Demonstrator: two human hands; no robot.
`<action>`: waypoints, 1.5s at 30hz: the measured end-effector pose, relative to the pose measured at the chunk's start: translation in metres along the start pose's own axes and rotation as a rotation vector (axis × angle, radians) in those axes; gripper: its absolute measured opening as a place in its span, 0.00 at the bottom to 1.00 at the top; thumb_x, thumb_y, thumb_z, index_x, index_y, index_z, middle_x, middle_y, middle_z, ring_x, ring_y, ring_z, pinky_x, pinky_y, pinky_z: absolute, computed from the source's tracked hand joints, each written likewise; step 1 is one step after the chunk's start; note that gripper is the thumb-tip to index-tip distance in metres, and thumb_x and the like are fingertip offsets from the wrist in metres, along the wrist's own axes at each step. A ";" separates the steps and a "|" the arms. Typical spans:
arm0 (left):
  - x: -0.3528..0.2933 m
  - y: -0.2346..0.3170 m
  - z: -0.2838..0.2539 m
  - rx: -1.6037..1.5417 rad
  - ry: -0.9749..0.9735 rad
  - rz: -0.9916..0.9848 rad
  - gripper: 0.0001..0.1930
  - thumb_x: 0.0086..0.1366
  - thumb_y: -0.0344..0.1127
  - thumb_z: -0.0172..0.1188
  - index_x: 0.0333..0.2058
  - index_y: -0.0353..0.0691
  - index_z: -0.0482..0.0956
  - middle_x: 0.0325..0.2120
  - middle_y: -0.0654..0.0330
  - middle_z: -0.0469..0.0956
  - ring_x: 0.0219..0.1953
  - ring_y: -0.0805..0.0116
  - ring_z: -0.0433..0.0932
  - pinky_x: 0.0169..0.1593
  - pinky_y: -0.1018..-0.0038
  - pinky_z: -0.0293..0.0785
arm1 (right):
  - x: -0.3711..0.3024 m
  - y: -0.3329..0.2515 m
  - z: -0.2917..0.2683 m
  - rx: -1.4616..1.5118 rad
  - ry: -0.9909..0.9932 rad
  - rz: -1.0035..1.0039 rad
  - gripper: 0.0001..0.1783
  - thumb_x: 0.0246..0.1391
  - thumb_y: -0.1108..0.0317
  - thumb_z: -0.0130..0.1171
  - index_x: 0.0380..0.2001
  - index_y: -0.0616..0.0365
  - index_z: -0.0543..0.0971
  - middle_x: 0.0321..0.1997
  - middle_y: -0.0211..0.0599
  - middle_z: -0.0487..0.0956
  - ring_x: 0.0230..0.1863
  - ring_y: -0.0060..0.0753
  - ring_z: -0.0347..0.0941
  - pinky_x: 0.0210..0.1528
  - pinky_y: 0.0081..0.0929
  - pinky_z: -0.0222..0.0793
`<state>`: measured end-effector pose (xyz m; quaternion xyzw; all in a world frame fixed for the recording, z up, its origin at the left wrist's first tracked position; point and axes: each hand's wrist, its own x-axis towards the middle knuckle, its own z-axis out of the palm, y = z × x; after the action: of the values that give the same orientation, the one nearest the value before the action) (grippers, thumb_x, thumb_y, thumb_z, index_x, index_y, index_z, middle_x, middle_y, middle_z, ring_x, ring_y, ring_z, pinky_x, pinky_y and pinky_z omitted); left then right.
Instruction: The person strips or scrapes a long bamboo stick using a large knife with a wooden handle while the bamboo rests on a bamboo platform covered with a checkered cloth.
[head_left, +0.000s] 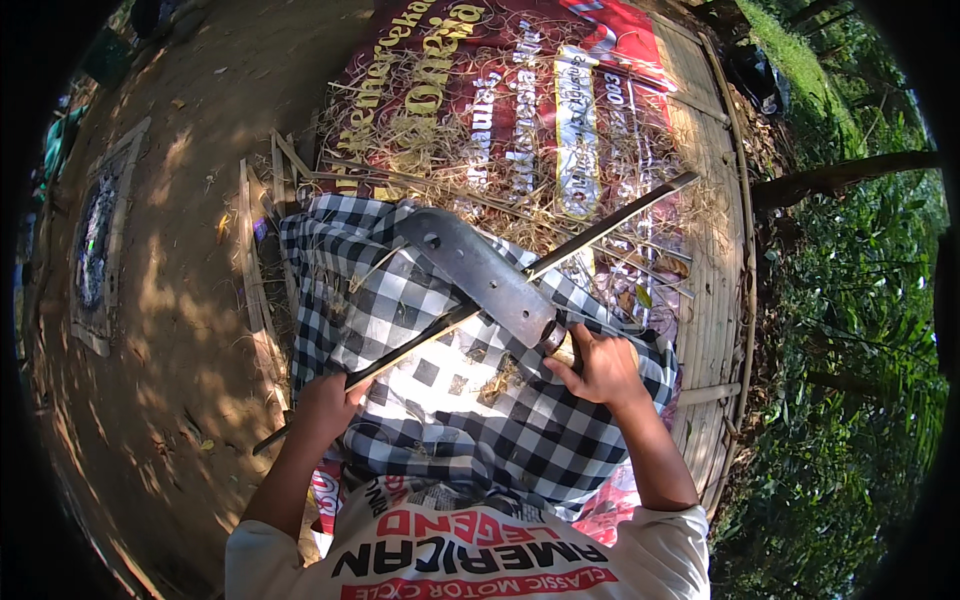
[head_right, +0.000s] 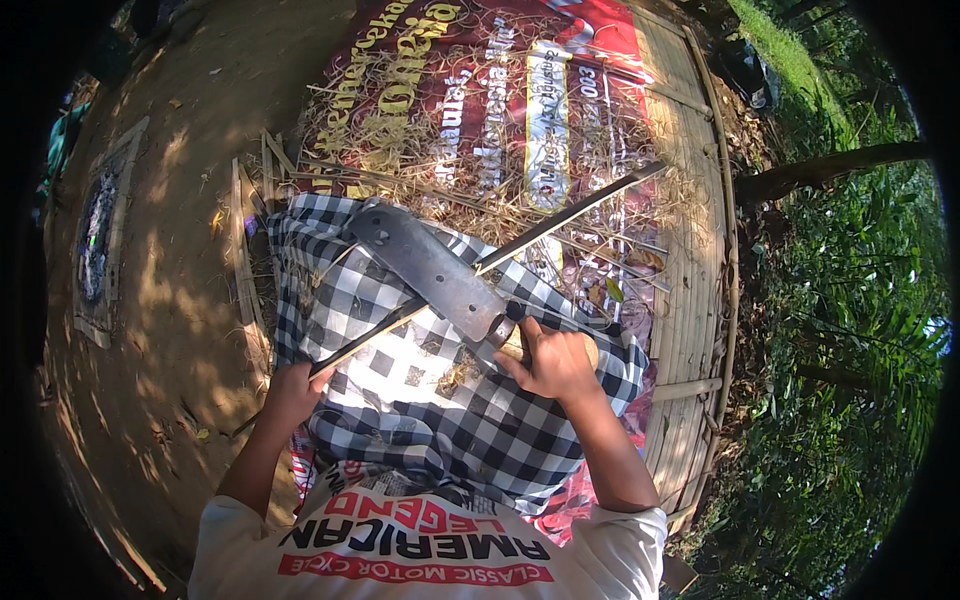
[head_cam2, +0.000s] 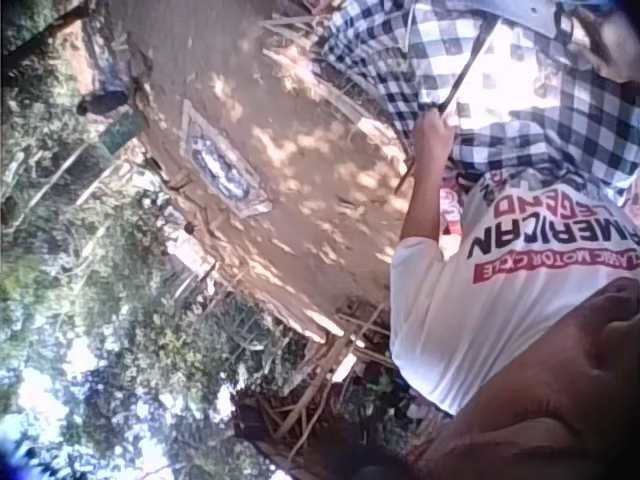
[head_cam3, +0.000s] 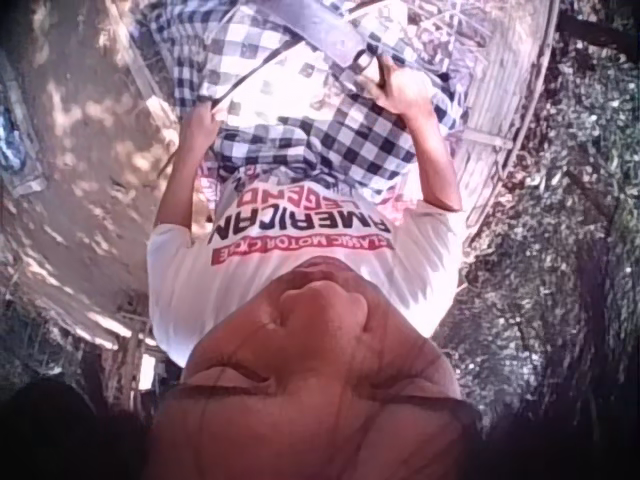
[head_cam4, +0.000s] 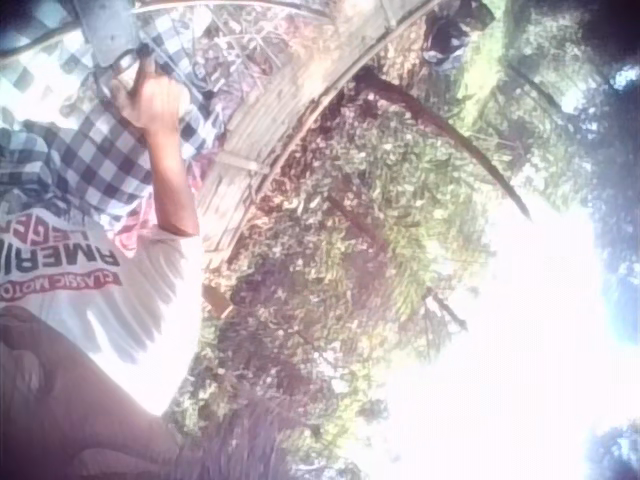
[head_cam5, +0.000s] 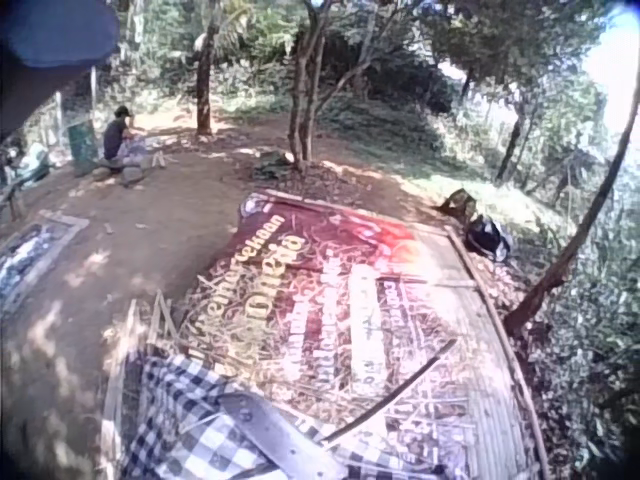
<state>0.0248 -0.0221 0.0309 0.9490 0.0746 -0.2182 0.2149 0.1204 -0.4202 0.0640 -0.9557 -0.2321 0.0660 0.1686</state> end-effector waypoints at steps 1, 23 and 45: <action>0.000 -0.001 0.000 -0.003 0.003 -0.004 0.23 0.63 0.51 0.59 0.25 0.31 0.76 0.22 0.39 0.76 0.30 0.37 0.77 0.35 0.51 0.72 | 0.000 0.007 -0.010 0.007 -0.028 0.069 0.30 0.52 0.41 0.61 0.38 0.61 0.74 0.14 0.48 0.76 0.18 0.54 0.75 0.22 0.44 0.70; 0.007 0.001 0.001 0.079 0.036 0.039 0.21 0.62 0.49 0.61 0.27 0.32 0.79 0.22 0.39 0.76 0.30 0.38 0.77 0.33 0.52 0.72 | -0.017 0.126 -0.051 0.434 0.248 0.442 0.28 0.58 0.46 0.56 0.40 0.66 0.77 0.24 0.52 0.78 0.28 0.49 0.77 0.33 0.40 0.69; 0.012 -0.004 -0.004 0.120 0.000 0.040 0.26 0.63 0.54 0.59 0.24 0.31 0.77 0.21 0.38 0.76 0.29 0.35 0.76 0.35 0.50 0.72 | -0.039 0.155 -0.077 -0.075 0.256 0.517 0.28 0.55 0.45 0.60 0.35 0.66 0.77 0.16 0.48 0.74 0.19 0.50 0.72 0.25 0.40 0.66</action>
<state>0.0358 -0.0161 0.0270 0.9614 0.0425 -0.2181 0.1622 0.1668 -0.5907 0.0832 -0.9893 0.0400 -0.0228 0.1384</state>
